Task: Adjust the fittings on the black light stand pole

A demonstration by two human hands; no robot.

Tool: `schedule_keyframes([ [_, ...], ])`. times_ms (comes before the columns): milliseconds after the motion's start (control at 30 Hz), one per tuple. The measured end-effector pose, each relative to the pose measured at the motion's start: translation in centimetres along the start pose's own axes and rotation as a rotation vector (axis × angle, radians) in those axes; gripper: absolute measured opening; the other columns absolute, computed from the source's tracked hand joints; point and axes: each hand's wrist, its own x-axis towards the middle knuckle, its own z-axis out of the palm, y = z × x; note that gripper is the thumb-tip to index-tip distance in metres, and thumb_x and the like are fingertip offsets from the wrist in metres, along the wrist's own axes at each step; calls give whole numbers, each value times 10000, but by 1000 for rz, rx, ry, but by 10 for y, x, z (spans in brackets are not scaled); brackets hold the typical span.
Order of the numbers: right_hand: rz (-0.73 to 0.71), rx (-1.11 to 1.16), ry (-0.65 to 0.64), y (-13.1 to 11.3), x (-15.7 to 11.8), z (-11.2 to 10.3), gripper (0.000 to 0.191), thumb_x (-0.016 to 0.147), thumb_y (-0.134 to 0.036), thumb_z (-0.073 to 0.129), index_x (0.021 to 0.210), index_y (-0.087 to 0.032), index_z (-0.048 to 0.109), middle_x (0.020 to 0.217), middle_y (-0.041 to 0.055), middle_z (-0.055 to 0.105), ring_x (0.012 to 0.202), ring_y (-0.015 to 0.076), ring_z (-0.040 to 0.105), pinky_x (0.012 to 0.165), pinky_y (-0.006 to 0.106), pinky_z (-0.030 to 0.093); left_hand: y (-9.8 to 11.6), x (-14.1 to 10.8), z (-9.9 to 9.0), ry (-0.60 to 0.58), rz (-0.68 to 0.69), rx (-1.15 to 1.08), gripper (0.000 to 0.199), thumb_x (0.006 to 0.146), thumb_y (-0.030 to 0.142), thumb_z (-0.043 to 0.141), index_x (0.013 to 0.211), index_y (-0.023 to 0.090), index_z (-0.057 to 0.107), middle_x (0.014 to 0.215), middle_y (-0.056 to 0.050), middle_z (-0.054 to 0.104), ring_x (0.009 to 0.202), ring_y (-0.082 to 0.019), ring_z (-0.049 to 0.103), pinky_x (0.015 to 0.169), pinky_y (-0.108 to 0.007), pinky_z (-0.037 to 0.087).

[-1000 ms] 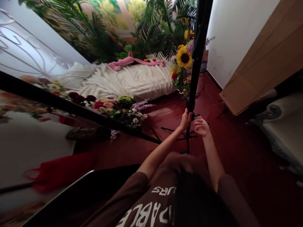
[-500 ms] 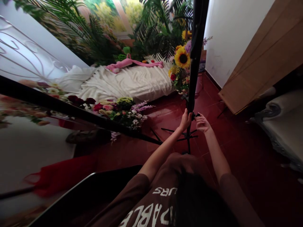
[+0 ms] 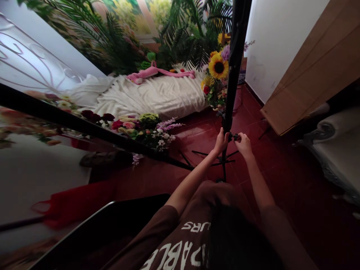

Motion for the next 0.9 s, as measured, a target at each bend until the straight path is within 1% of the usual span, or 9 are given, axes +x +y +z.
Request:
schedule_keyframes([
  [67,-7,19,26,-2,-2,-1,201,615,-281,746,771,-218,637,811,32,677,708,164,598,717,308,502,0,0,0,3,-2,3,267,957,401,462,1112,190,510,941,-66,637,828,-152,610,779,-266,476],
  [167,47,202,-61,-7,-4,-1,312,655,-366,733,914,-211,656,926,70,715,831,199,654,792,353,531,0,-1,-1,-3,5,-2,279,955,415,459,1115,191,508,938,-68,631,824,-156,603,775,-273,476],
  [233,48,259,-99,-12,-6,-1,356,674,-420,734,951,-210,658,973,87,724,893,214,666,845,381,533,0,0,-1,-7,10,-8,287,952,427,457,1106,191,507,926,-68,624,814,-159,598,767,-276,476],
  [400,-144,126,-52,-31,-10,3,457,693,-367,740,1112,-218,634,1179,112,692,1063,244,649,959,407,504,-1,0,-1,-6,17,-29,278,950,433,458,1087,197,511,902,-51,611,786,-151,581,757,-275,477],
  [500,-207,51,-93,-43,-7,8,464,729,-332,691,1174,-222,624,1184,107,701,1008,238,673,882,377,533,-4,-2,-2,-20,28,-55,293,953,425,448,1129,195,491,916,-52,616,806,-153,593,772,-286,488],
  [600,-205,-10,-125,-48,5,18,421,729,-344,702,1133,-229,667,1066,84,747,919,244,703,813,369,548,-9,-4,-2,-53,71,-85,373,936,434,461,1200,170,453,996,-87,632,873,-172,623,823,-321,510],
  [767,-166,-21,-150,-47,33,41,182,741,-412,724,823,-252,753,876,55,778,883,270,735,855,416,552,-17,-3,0,-44,127,-54,503,888,438,515,1269,119,440,1239,-198,594,1167,-254,593,1031,-425,471],
  [833,-168,59,-171,-48,39,48,204,743,-443,731,782,-245,754,823,56,774,858,264,743,830,406,566,-18,-2,1,-45,123,-31,517,889,419,511,1301,115,429,1272,-207,582,1238,-269,557,1073,-448,443],
  [900,-171,176,-170,-54,39,51,259,747,-482,733,760,-223,744,774,61,764,797,245,743,765,376,582,-17,-2,1,-52,114,-15,524,904,405,492,1333,119,405,1285,-212,576,1255,-271,548,1058,-445,455],
])
